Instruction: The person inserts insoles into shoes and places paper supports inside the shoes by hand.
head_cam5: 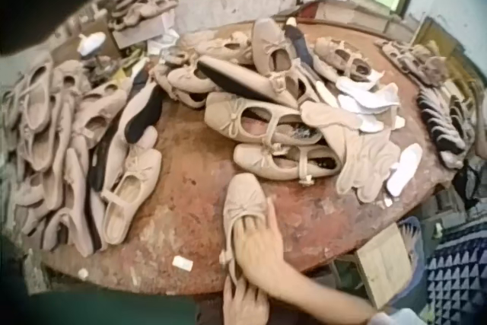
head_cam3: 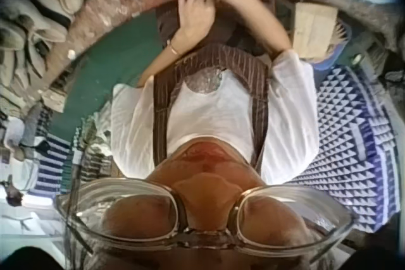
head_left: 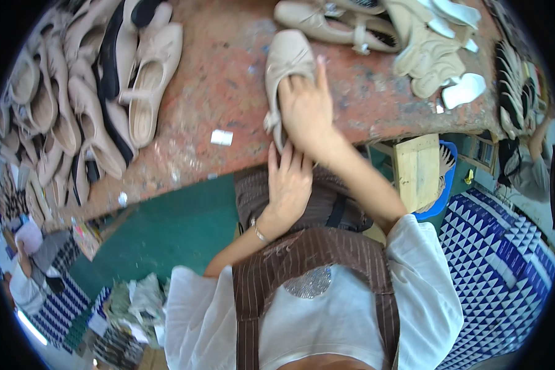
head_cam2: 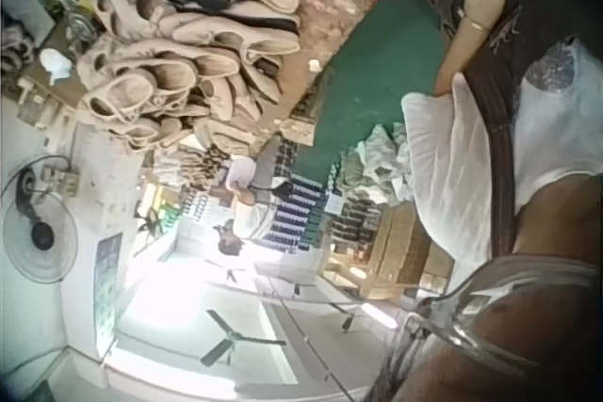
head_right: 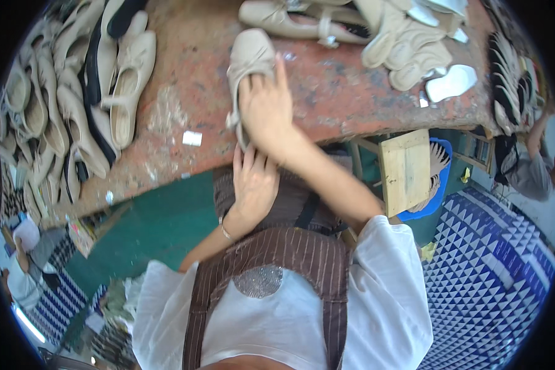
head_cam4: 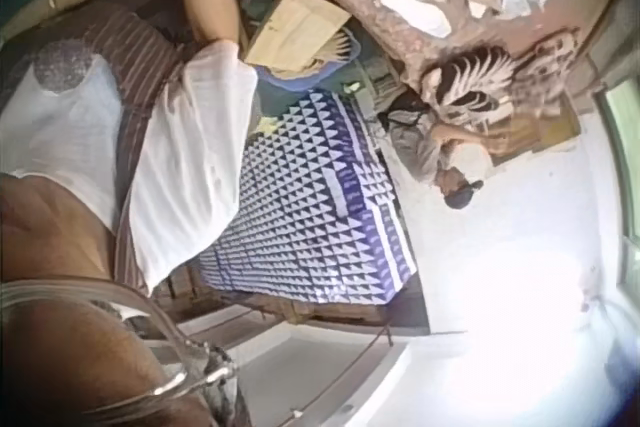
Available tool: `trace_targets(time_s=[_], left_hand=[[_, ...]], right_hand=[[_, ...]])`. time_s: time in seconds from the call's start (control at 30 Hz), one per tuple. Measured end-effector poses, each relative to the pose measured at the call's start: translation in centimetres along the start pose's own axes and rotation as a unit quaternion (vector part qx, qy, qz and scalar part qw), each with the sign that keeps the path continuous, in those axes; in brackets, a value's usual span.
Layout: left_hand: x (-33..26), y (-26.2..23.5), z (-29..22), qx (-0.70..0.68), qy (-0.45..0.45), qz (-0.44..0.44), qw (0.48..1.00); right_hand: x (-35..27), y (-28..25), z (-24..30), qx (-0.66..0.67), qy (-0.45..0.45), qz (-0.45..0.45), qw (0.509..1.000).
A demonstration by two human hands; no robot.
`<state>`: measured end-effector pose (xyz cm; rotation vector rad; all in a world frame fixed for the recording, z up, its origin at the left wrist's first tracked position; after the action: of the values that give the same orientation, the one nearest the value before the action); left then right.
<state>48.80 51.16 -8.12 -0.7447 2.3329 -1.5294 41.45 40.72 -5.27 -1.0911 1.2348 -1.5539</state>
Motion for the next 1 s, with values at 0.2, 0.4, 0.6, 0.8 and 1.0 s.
trace_targets(time_s=[0.2, 0.4, 0.6, 0.8, 1.0], left_hand=[[0.9, -0.4, -1.0, 0.027, 0.009, 0.018, 0.999], [3.2, -2.7, 2.0, -0.061, -0.076, -0.104, 0.99], [2.0, -16.7, 11.1, -0.472, -0.1, -0.21, 0.85], [-1.2, -44.4, 19.0, -0.002, -0.092, -0.418, 0.904], [10.0, -40.5, 24.0, 0.3, -0.057, -0.4, 0.864]], right_hand=[[2.0, 2.9, -1.3, -0.062, 0.004, 0.157, 0.986], [1.0, -4.2, -2.6, 0.298, -0.062, 0.127, 0.944], [5.6, -12.9, -23.4, 0.185, 0.098, -0.167, 0.963], [13.2, -7.0, -28.4, 0.226, -0.007, 0.039, 0.973], [15.2, -8.4, -28.2, 0.225, -0.024, 0.067, 0.972]])
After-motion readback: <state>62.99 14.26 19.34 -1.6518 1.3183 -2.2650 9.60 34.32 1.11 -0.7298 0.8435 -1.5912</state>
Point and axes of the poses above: each hand's wrist, its own x-axis towards the middle knuckle, its own y-axis out of the palm, z = x × y, the point moved 9 cm from there along x, towards the middle knuckle, and after that the axes turned 9 degrees about y, right-handed, at the moved point
